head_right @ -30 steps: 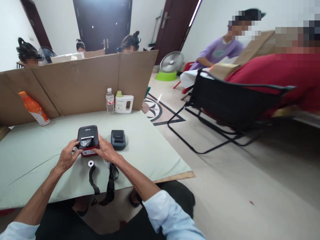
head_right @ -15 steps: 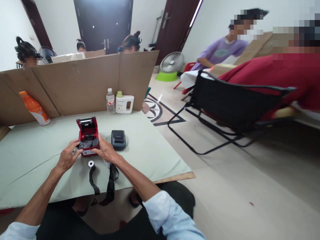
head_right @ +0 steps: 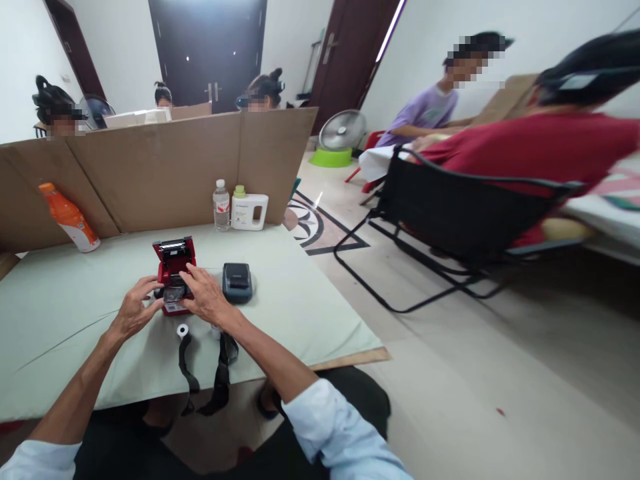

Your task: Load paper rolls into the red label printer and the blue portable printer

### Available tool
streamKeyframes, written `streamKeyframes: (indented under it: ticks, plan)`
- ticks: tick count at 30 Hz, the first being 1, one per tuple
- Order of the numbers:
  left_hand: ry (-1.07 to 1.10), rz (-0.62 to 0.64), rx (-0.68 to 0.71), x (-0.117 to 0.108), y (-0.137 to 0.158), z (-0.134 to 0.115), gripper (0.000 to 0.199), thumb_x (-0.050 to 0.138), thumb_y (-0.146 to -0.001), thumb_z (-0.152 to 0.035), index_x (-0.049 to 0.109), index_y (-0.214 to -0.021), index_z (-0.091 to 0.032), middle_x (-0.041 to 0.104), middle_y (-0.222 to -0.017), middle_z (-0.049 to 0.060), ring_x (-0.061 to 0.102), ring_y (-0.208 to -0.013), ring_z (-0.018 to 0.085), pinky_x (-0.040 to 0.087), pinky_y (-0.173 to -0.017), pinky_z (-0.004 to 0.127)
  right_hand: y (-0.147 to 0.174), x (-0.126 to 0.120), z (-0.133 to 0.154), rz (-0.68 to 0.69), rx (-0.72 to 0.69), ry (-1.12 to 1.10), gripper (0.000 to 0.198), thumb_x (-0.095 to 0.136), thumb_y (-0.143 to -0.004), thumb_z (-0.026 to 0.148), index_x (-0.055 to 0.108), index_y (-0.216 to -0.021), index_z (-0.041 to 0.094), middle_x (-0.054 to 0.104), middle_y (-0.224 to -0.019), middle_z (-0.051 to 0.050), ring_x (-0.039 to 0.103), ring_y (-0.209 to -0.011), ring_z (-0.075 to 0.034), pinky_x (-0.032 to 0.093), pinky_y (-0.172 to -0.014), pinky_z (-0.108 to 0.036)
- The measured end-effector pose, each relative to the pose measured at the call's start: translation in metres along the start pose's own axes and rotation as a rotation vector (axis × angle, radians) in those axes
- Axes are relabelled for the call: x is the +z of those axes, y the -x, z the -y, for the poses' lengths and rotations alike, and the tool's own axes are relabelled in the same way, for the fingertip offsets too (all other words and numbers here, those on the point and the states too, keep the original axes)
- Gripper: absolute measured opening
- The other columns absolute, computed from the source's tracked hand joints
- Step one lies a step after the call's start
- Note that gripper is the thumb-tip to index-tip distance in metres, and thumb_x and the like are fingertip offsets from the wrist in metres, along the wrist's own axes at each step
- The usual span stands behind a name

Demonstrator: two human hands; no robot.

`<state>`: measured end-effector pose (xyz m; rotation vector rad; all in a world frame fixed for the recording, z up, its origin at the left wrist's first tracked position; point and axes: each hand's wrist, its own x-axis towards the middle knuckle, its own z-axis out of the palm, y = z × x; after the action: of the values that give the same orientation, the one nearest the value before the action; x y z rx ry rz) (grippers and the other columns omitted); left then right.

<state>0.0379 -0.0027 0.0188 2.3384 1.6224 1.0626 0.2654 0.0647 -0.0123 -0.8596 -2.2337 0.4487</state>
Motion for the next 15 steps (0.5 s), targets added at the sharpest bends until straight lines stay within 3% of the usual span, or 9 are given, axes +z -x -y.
streamKeyframes:
  ticks: [3, 6, 10, 15]
  plan:
    - [0.014, 0.002, 0.005, 0.0, -0.006, -0.001, 0.019, 0.063, -0.091, -0.028, 0.074, -0.105, -0.022, 0.071, -0.126, 0.011, 0.067, -0.118, 0.027, 0.055, -0.107, 0.05, -0.015, -0.002, 0.006, 0.039, -0.086, 0.056, 0.042, 0.077, -0.09, 0.035, 0.072, -0.13, 0.022, 0.063, -0.144, -0.016, 0.059, -0.132, -0.031, 0.046, -0.112, -0.049]
    - [0.047, 0.017, -0.026, -0.004, -0.014, -0.001, 0.022, 0.06, -0.094, -0.032, 0.075, -0.107, -0.023, 0.075, -0.12, 0.01, 0.068, -0.116, 0.026, 0.056, -0.104, 0.049, -0.032, -0.012, 0.014, 0.068, -0.058, 0.04, 0.02, 0.064, -0.098, 0.025, 0.079, -0.11, 0.022, 0.075, -0.121, -0.011, 0.068, -0.111, -0.023, 0.051, -0.099, -0.036]
    - [0.091, 0.037, -0.122, -0.011, -0.029, 0.004, 0.034, 0.065, -0.088, -0.036, 0.072, -0.119, -0.023, 0.074, -0.124, 0.01, 0.068, -0.115, 0.027, 0.061, -0.092, 0.044, -0.058, -0.032, 0.018, 0.029, 0.026, -0.026, 0.022, 0.059, -0.098, 0.022, 0.08, -0.095, 0.019, 0.076, -0.098, -0.007, 0.066, -0.087, -0.018, 0.045, -0.078, -0.028]
    - [0.15, 0.107, -0.224, -0.007, -0.053, 0.012, 0.046, 0.073, -0.078, -0.032, 0.07, -0.122, -0.02, 0.075, -0.123, 0.01, 0.07, -0.111, 0.029, 0.058, -0.096, 0.046, -0.088, -0.051, 0.016, 0.043, 0.045, -0.173, 0.026, 0.058, -0.091, 0.025, 0.07, -0.071, 0.016, 0.059, -0.065, 0.002, 0.047, -0.062, -0.012, 0.032, -0.063, -0.026]
